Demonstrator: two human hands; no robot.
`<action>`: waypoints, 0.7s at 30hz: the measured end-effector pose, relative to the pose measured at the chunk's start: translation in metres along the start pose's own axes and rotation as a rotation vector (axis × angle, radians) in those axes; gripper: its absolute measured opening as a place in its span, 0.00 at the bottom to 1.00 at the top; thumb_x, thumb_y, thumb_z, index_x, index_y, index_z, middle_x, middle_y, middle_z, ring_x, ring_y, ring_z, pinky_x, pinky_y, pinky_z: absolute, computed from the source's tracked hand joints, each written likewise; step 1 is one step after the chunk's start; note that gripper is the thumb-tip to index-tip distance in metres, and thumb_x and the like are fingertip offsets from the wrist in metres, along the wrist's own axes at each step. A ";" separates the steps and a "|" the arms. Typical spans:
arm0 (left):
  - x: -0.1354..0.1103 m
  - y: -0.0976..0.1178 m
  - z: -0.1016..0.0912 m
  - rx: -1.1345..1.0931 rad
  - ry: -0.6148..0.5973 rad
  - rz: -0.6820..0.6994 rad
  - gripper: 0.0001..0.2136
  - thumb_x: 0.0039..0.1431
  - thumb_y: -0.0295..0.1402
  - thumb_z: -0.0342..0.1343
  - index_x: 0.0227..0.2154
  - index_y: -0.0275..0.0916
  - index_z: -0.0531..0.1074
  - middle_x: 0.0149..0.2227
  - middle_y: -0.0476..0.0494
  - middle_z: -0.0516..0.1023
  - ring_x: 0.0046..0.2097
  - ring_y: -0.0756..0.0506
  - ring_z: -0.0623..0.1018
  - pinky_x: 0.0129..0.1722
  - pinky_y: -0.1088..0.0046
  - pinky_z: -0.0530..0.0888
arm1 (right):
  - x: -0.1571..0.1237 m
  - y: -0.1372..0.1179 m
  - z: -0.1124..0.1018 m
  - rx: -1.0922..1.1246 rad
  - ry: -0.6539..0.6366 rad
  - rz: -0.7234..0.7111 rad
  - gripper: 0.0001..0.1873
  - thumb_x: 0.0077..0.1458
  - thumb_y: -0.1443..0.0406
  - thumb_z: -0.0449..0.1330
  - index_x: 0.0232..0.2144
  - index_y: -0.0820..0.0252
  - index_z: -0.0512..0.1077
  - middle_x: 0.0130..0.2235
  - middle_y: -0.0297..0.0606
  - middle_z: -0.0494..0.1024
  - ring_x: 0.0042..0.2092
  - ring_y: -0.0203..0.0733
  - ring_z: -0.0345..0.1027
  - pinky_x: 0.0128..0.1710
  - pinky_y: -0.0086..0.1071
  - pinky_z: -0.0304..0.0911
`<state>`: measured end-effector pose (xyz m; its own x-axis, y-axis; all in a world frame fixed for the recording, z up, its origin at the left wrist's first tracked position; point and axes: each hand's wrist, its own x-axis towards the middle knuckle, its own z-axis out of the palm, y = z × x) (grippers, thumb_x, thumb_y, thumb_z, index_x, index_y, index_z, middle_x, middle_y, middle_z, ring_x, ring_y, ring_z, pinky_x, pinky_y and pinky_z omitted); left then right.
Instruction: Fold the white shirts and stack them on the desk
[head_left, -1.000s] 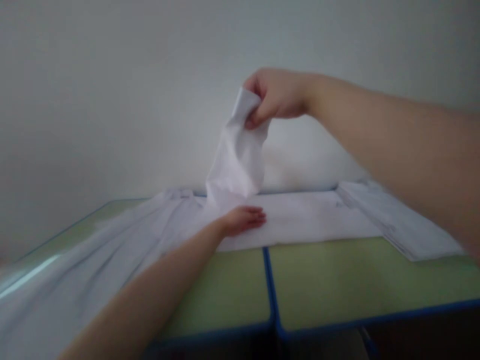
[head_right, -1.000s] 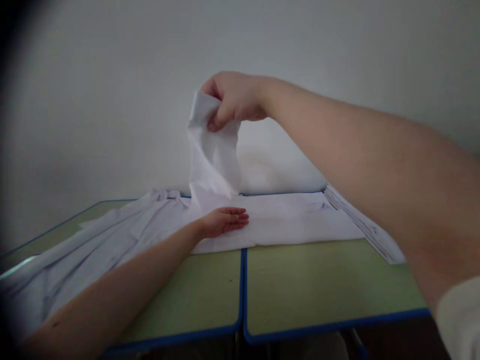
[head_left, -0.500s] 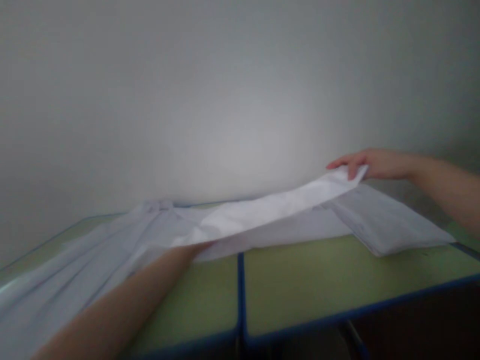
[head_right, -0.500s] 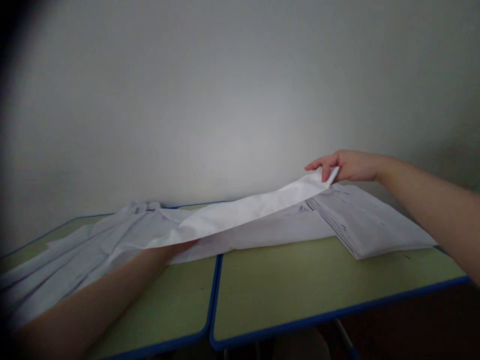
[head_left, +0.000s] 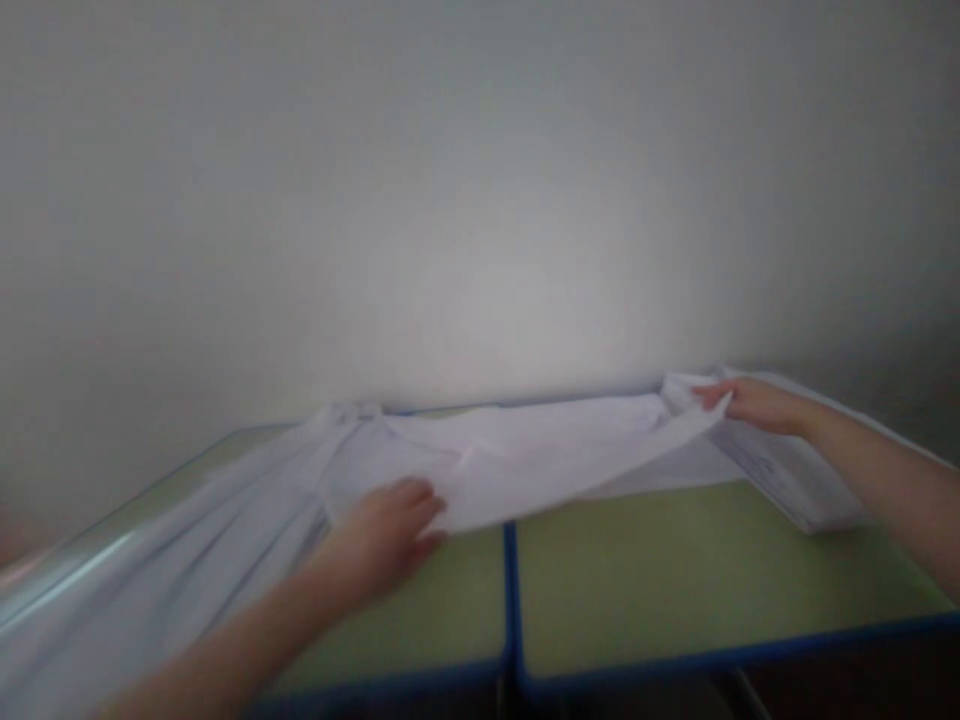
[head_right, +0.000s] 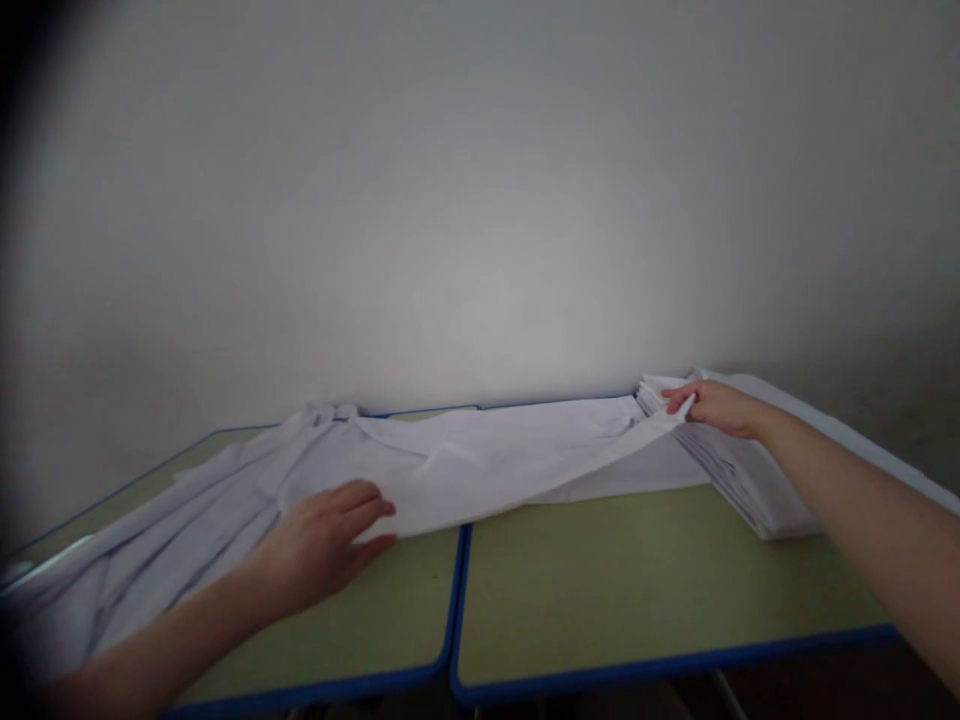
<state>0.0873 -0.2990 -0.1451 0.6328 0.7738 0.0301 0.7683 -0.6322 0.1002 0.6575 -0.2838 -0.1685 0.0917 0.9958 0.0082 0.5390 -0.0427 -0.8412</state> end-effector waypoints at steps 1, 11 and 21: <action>0.004 -0.004 -0.001 0.073 0.045 -0.007 0.15 0.54 0.39 0.52 0.43 0.42 0.73 0.45 0.39 0.72 0.47 0.38 0.70 0.48 0.61 0.65 | 0.001 -0.001 0.002 0.017 -0.008 -0.007 0.06 0.34 0.69 0.59 0.20 0.56 0.75 0.56 0.45 0.67 0.56 0.53 0.60 0.51 0.35 0.55; 0.011 -0.046 0.014 0.154 -0.093 0.024 0.08 0.48 0.29 0.51 0.32 0.41 0.72 0.36 0.42 0.73 0.41 0.42 0.72 0.42 0.67 0.65 | 0.034 -0.048 0.012 0.162 -0.036 0.028 0.14 0.35 0.70 0.60 0.31 0.61 0.76 0.47 0.43 0.75 0.44 0.45 0.70 0.49 0.38 0.62; 0.014 -0.127 0.003 0.150 0.102 -0.161 0.04 0.47 0.25 0.48 0.26 0.38 0.66 0.34 0.44 0.70 0.38 0.46 0.71 0.40 0.72 0.65 | 0.082 -0.097 0.022 0.212 0.265 -0.057 0.07 0.41 0.70 0.60 0.27 0.61 0.74 0.44 0.45 0.76 0.43 0.43 0.70 0.47 0.33 0.64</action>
<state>-0.0013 -0.2076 -0.1606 0.4939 0.8602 0.1270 0.8690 -0.4934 -0.0371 0.5943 -0.1965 -0.0979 0.2956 0.9391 0.1755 0.3662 0.0583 -0.9287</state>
